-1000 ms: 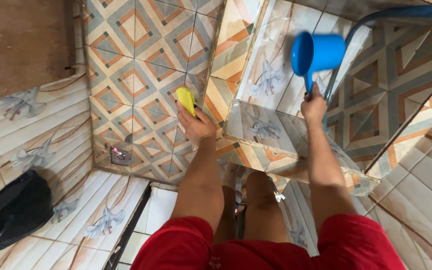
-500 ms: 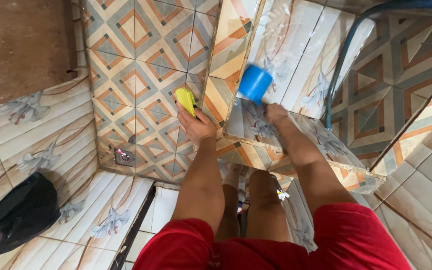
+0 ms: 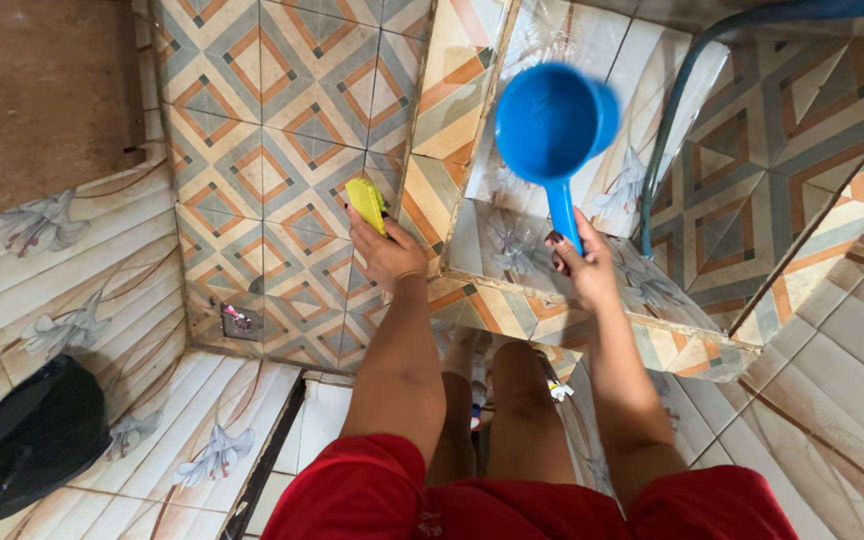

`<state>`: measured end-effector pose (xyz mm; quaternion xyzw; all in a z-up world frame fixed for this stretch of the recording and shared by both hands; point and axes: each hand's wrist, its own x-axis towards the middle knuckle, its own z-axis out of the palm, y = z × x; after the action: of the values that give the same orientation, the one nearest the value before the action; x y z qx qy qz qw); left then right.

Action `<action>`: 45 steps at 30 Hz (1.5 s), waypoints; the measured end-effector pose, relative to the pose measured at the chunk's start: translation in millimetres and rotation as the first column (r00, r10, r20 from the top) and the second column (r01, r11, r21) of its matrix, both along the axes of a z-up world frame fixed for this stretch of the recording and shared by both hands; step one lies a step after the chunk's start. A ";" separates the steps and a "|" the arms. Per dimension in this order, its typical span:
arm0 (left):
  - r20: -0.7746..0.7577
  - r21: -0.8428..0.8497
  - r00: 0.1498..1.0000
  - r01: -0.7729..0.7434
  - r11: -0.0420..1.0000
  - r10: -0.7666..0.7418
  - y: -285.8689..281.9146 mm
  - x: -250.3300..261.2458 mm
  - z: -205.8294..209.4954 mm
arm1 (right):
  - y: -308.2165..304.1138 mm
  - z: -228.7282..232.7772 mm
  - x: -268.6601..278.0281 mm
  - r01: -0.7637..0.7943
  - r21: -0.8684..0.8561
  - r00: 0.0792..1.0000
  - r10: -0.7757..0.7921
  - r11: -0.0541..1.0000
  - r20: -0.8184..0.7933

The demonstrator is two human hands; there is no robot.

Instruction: The person scrubs a tiled basin with a yellow sponge and rinses it with water from a blue plastic scoop. They repeatedly wet, scrub, and rinse the basin's edges and interior surfaces.

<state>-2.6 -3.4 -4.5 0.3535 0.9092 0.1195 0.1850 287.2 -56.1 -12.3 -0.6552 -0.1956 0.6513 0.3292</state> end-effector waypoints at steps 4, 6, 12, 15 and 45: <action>0.038 0.004 0.999 -0.024 1.000 0.024 0.2 1.5 3.2 | 25.1 46.8 -35.2 -0.143 0.399 0.950 0.013 0.906 0.312; 0.061 -0.013 0.997 -0.052 0.999 0.052 2.7 1.5 5.8 | 46.3 66.9 -50.2 -0.295 0.452 0.857 0.024 0.842 0.514; 0.056 -0.041 0.997 -0.058 0.997 0.060 6.5 2.5 11.4 | 102.4 109.2 -97.3 -0.513 0.416 0.691 0.074 0.751 0.719; 0.037 -0.016 0.999 -0.036 0.999 0.036 6.5 3.3 11.5 | 116.5 115.6 -114.4 -0.669 0.313 0.513 0.113 0.674 0.851; 0.082 -0.045 0.993 -0.086 0.995 0.089 7.7 6.0 15.5 | 29.8 -167.5 -21.9 -0.663 -0.477 0.580 0.799 0.577 0.160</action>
<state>3.3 4.4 10.9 0.3041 0.9175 0.1232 0.2249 265.3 -26.3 -179.9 -0.6673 -0.3841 0.6213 -0.1453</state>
